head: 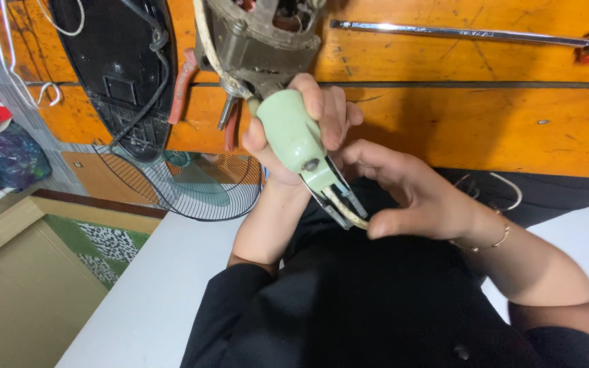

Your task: Disassembling and inspecting an electric fan motor using a screwdriver and pliers on a wooden workbench.

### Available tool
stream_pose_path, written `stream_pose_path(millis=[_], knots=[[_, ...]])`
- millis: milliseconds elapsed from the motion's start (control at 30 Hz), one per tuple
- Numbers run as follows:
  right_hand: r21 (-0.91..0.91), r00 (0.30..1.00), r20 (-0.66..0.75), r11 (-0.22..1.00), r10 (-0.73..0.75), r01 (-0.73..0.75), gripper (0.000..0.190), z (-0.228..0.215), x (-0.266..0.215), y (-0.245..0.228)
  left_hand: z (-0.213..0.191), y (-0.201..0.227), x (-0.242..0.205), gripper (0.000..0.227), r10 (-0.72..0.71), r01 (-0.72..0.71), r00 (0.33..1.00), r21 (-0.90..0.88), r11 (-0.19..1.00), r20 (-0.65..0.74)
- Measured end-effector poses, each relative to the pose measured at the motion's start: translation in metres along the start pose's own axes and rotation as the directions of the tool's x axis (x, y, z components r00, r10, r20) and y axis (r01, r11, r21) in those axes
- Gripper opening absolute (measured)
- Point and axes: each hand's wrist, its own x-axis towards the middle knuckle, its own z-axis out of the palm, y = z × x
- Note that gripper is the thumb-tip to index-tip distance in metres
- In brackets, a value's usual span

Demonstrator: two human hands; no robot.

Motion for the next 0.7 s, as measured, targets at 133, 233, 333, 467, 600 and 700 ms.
stream_pose_path(millis=[133, 233, 333, 467, 600, 700], knots=[[-0.088, 0.991, 0.054, 0.989, 0.120, -0.115, 0.058, -0.006, 0.011, -0.013, 0.000, 0.001, -0.001, 0.047, -0.003, 0.003, 1.000, 0.063, 0.998, 0.005], [-0.195, 0.993, 0.069, 0.977, 0.097, -0.082, 0.044, -0.003, 0.021, -0.021, 0.000, 0.003, -0.001, 0.046, 0.009, -0.009, 1.000, 0.019, 1.000, 0.001], [-0.221, 0.997, 0.068, 0.975, 0.034, -0.018, 0.044, 0.002, 0.029, -0.023, 0.004, 0.008, 0.000, 0.046, -0.005, 0.004, 1.000, -0.036, 0.999, -0.024], [-0.375, 0.996, 0.050, 0.922, -0.080, 0.093, 0.037, 0.008, 0.035, -0.031, 0.007, 0.012, 0.004, 0.045, -0.009, 0.009, 1.000, -0.087, 0.996, -0.005], [-0.428, 0.984, 0.070, 0.886, -0.162, 0.176, 0.040, 0.010, 0.036, -0.038, 0.015, 0.012, 0.008, 0.047, -0.017, 0.015, 1.000, -0.081, 0.997, -0.022], [-0.580, 0.979, 0.059, 0.791, -0.196, 0.194, 0.045, 0.014, 0.034, -0.034, 0.021, 0.012, 0.011, 0.046, -0.027, 0.021, 0.994, -0.055, 0.998, -0.104]])
